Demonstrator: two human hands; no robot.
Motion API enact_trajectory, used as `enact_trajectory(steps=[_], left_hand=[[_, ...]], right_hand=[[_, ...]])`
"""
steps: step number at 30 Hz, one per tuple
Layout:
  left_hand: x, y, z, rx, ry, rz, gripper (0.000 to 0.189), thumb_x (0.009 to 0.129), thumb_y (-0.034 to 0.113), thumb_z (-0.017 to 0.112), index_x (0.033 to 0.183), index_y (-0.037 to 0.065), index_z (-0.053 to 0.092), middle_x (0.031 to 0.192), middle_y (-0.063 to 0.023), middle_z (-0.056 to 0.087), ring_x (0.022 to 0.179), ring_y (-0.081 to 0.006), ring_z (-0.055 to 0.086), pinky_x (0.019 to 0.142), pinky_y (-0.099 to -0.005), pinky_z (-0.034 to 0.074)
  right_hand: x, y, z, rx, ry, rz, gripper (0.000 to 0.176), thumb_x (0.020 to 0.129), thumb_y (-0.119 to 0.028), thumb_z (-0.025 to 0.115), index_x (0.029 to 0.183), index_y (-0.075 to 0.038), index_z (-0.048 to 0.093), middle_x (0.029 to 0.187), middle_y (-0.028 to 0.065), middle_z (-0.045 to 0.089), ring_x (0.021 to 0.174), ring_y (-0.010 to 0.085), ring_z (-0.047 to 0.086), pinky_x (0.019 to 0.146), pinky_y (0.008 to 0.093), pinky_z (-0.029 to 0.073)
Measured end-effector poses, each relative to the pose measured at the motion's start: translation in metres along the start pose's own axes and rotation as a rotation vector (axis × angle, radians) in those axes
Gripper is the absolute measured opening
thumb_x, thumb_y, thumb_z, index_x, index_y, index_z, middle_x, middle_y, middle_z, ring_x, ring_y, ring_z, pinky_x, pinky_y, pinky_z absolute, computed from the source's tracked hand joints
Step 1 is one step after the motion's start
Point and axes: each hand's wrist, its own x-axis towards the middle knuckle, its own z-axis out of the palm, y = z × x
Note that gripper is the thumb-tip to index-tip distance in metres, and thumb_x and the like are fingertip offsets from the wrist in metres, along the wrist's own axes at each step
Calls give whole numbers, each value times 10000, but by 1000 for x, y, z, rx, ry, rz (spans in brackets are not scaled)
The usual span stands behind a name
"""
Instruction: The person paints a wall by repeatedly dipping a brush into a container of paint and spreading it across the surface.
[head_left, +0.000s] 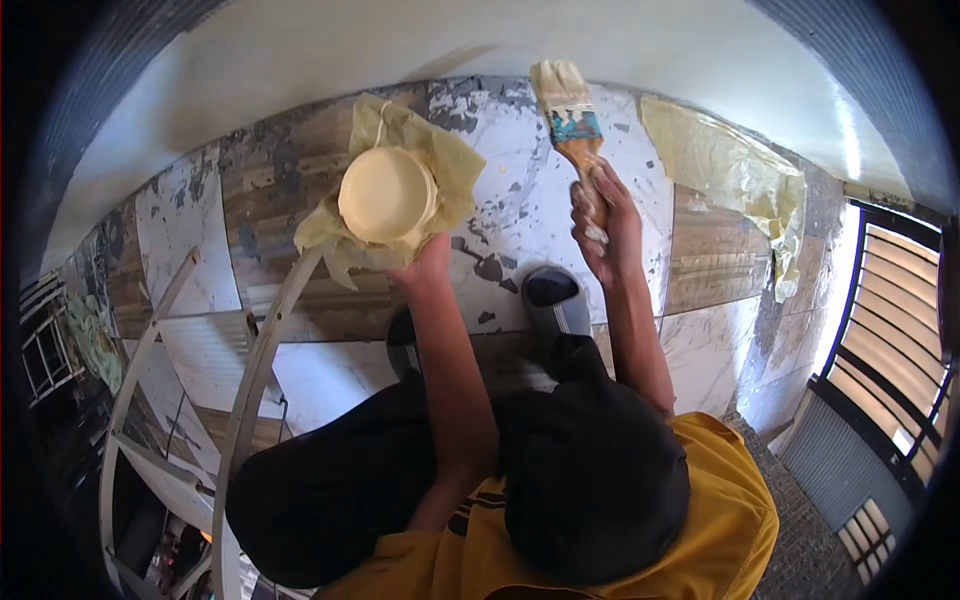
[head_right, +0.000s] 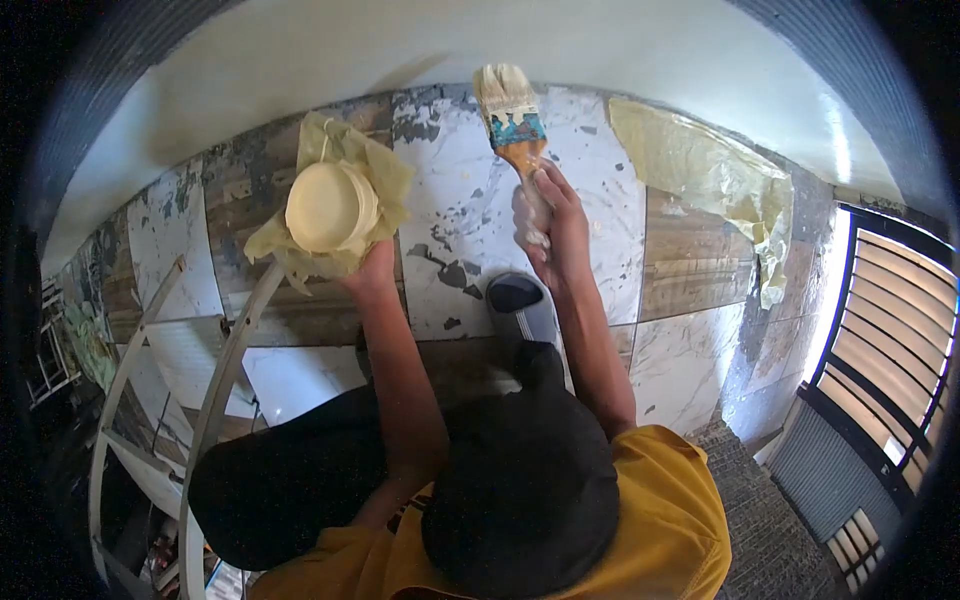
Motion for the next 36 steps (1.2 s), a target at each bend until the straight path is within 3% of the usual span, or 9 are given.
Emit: enact_trajectory(steps=[2, 6, 18, 21, 24, 27, 29, 32, 36], left_hand=[[0, 1, -2, -217, -11, -166, 601, 853, 454, 586, 1314, 88, 463, 1365, -94, 462, 1278, -291, 408, 1085, -479, 296], [0, 0, -3, -237, -86, -204, 598, 856, 445, 586, 1308, 72, 465, 1360, -104, 466, 1271, -296, 415, 1079, -482, 305], [0, 3, 9, 0, 143, 35, 613, 859, 444, 575, 1339, 89, 439, 1393, -102, 436, 1303, -297, 385, 1099, -491, 278], [0, 6, 5, 6, 63, 16, 610, 862, 445, 568, 1340, 89, 438, 1398, -102, 431, 1304, -297, 384, 1101, -492, 276], [-2, 9, 6, -77, 164, -6, 599, 856, 487, 551, 1311, 106, 479, 1370, -85, 468, 1278, -292, 416, 1090, -501, 289], [2, 12, -7, -206, -11, -144, 608, 855, 492, 547, 1317, 104, 471, 1373, -84, 463, 1282, -300, 409, 1092, -507, 280], [0, 5, 5, 12, 221, 32, 610, 858, 493, 544, 1320, 102, 466, 1376, -84, 459, 1287, -306, 401, 1094, -508, 275], [-8, -1, 21, 0, 256, 27, 607, 857, 491, 553, 1316, 103, 470, 1372, -85, 462, 1286, -305, 401, 1093, -503, 279], [-7, 2, 11, -153, 96, -87, 608, 854, 491, 562, 1314, 105, 472, 1372, -85, 462, 1283, -300, 405, 1091, -501, 284]], right_hand=[[21, 20, -9, 0, 26, 24, 295, 977, -201, 419, 1252, -95, 420, 708, 23, 479, 424, 29, 358, 275, 149, 249], [64, 42, -12, 118, -3, 81, 228, 981, -187, 396, 1163, -51, 415, 690, 18, 454, 429, 39, 326, 286, 161, 250], [144, 33, -11, 195, -34, 37, 143, 973, -158, 370, 1006, -24, 408, 683, 25, 443, 425, 45, 310, 298, 170, 264], [134, 2, 17, 228, -69, -10, 120, 969, -147, 380, 988, -31, 407, 678, 22, 436, 422, 42, 307, 296, 171, 264], [109, -16, 46, 186, -47, -93, 137, 969, -141, 384, 1024, -18, 411, 671, 19, 426, 416, 39, 301, 293, 165, 259], [88, -36, 61, 232, -148, -110, 124, 956, -127, 400, 1042, -44, 434, 677, 39, 449, 446, 68, 347, 312, 184, 259], [77, -45, 74, 232, -151, -129, 166, 962, -129, 394, 1080, -13, 413, 684, 30, 436, 429, 48, 324, 293, 170, 258], [64, -59, 87, 231, -183, -164, 204, 969, -131, 398, 1108, 18, 394, 700, 23, 426, 414, 26, 315, 267, 151, 271], [51, -74, 95, 255, -274, -169, 124, 963, -128, 388, 1047, -52, 438, 695, 39, 445, 440, 60, 337, 298, 173, 244]])
